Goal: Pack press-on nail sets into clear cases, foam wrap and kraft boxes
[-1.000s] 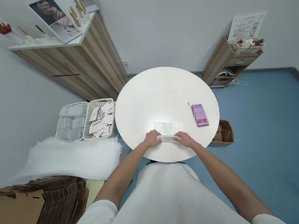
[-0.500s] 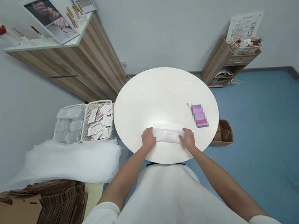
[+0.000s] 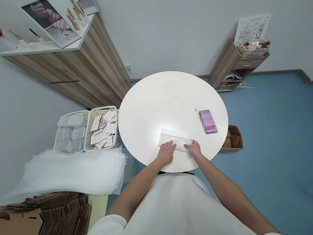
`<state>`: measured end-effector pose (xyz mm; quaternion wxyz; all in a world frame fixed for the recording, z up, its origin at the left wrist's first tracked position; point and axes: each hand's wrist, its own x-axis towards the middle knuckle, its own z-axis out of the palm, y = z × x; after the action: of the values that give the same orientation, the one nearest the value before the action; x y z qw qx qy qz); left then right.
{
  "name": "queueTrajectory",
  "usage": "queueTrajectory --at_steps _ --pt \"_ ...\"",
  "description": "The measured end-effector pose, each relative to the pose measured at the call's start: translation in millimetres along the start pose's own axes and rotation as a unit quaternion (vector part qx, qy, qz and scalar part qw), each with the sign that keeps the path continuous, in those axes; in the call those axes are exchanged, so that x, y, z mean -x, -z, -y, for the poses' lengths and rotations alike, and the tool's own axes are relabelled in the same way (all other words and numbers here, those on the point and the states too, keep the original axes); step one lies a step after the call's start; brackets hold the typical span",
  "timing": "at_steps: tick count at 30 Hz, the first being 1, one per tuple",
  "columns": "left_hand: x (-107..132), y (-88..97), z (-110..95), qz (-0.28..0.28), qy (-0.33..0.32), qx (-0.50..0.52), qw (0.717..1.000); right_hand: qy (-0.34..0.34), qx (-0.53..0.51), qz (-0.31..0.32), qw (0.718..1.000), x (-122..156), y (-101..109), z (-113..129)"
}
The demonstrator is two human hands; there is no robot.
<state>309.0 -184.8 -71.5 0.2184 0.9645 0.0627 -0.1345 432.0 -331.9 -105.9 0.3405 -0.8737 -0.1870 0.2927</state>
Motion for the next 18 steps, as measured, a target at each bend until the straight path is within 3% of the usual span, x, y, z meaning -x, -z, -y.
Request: queueTrajectory --at_steps 2,8,12,18 --pt "-0.1 -0.5 0.6 -0.001 -0.001 -0.002 1.000 -0.022 -0.012 0.001 1.000 0.0 3.0 1.4" --pt "1.4 -2.8 0.9 -0.012 -0.008 -0.008 1.000 -0.091 -0.126 -0.098 0.983 16.7 -4.0 4.3" --pt "1.9 -2.8 1.6 -0.006 -0.007 -0.007 1.000 -0.151 -0.142 -0.046 0.977 18.5 1.1 8.3" --pt "2.5 -3.5 2.0 -0.012 -0.005 -0.001 1.000 -0.138 -0.166 -0.025 0.976 3.0 7.1 22.8"
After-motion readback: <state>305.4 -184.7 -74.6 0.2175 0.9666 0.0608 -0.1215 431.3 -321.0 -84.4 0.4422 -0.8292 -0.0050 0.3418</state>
